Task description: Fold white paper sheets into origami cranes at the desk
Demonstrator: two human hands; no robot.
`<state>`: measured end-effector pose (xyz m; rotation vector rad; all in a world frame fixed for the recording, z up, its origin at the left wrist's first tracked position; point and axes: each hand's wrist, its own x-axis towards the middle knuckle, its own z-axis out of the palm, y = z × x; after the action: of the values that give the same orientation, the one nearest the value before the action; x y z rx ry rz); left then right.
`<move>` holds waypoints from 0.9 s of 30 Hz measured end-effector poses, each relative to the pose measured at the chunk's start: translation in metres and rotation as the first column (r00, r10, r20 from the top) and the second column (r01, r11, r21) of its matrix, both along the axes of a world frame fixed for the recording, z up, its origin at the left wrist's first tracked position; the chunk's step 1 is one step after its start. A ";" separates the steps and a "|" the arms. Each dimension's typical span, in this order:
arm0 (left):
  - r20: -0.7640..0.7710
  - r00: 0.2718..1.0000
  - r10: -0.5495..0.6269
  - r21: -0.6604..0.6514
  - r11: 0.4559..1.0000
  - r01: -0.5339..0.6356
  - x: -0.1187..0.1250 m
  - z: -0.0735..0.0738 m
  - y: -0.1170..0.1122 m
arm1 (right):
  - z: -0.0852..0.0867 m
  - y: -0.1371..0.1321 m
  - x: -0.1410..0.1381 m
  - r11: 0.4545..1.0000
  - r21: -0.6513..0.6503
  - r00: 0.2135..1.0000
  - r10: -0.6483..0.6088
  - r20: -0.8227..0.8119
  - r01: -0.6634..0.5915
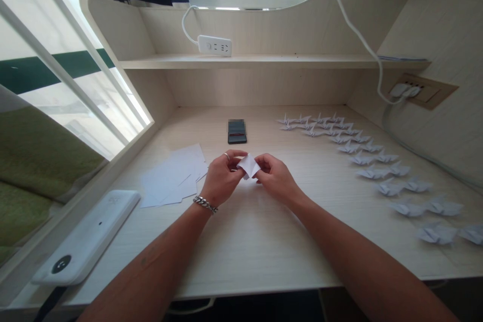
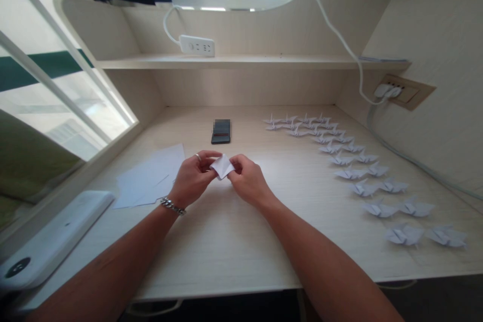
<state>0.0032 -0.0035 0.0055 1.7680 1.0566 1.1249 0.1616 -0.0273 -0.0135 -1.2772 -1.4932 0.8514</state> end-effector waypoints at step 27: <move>-0.237 0.970 0.061 0.059 0.997 -0.048 0.004 0.002 -0.005 | 0.009 -0.006 -0.005 0.954 0.280 0.983 -0.146 0.111 0.110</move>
<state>0.0077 -0.0087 0.0070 1.9633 1.2342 0.9981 0.1566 -0.0334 -0.0046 -1.2258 -1.5507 0.4649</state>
